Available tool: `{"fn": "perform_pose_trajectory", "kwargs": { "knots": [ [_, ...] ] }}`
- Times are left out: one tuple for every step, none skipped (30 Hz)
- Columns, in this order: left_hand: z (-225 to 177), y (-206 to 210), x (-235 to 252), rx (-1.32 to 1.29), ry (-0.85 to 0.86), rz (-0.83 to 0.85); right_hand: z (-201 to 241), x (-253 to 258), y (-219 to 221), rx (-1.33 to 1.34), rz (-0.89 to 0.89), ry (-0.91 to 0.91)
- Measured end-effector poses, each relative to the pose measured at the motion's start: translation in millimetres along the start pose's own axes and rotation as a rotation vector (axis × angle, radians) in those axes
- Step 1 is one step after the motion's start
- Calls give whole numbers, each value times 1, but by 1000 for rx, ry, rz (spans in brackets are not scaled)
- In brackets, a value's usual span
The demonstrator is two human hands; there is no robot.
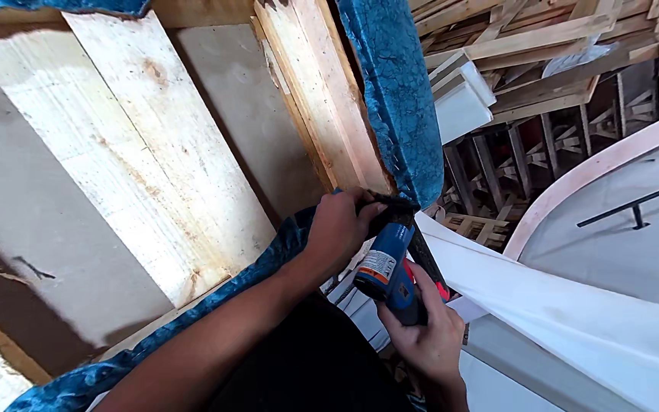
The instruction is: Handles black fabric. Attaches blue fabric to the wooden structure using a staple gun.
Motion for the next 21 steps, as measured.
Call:
{"fn": "perform_pose_trajectory", "kwargs": {
  "knots": [
    [1, 0, 3, 36, 0, 20, 0, -3, -1, 11, -6, 5],
    [2, 1, 4, 67, 10, 39, 1, -5, -2, 8, -9, 7],
    [3, 2, 4, 94, 25, 56, 1, -7, -2, -2, -8, 5],
    [5, 3, 5, 113, 44, 66, 2, -9, -2, -16, -3, 0],
    [6, 3, 6, 131, 57, 75, 2, -11, -2, -30, 4, -5],
    [7, 1, 7, 144, 64, 79, 1, -14, -1, -37, 12, -10],
    [7, -3, 8, 166, 64, 79, 1, -16, 0, -42, 17, -14],
    [6, -8, 10, 206, 62, 77, 1, -18, 1, -43, 23, -15],
    [3, -13, 11, 265, 67, 73, 1, -20, 1, -41, 33, -9],
    [1, -17, 13, 344, 90, 65, 1, -22, 1, -37, 43, -4],
    [-1, -19, 15, 425, 136, 57, 2, -23, 1, -37, 51, 2],
    [0, -18, 18, 455, 181, 51, 2, -24, 0, -35, 59, 8],
    [2, -16, 23, 450, 227, 50, 3, -26, -1, -32, 64, 17],
    [4, -14, 28, 448, 262, 49, 2, -28, -1, -31, 66, 27],
    [4, -13, 32, 452, 279, 51, 2, -30, 0, -29, 62, 38],
    [1, -13, 36, 469, 286, 50, 1, -31, 1, -19, 59, 50],
    [-2, -14, 40, 490, 290, 47, -1, -32, 3, -10, 58, 61],
    [-6, -15, 42, 506, 292, 40, -2, -33, 6, -10, 59, 73],
    [-9, -15, 44, 538, 290, 34, -2, -34, 9, -9, 59, 83],
    [-11, -14, 44, 591, 290, 22, -3, -35, 13, -2, 63, 92],
    [-14, -14, 44, 652, 288, 14, -3, -35, 17, 9, 69, 97]
  ]
}}
Point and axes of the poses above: each hand's wrist, its own x-axis towards the middle knuckle, its own y-axis out of the palm, z = x × y, the point moved 3 cm from there along x, towards the middle knuckle, and after that the axes turned 15 degrees about -z, right-handed, at the moved point
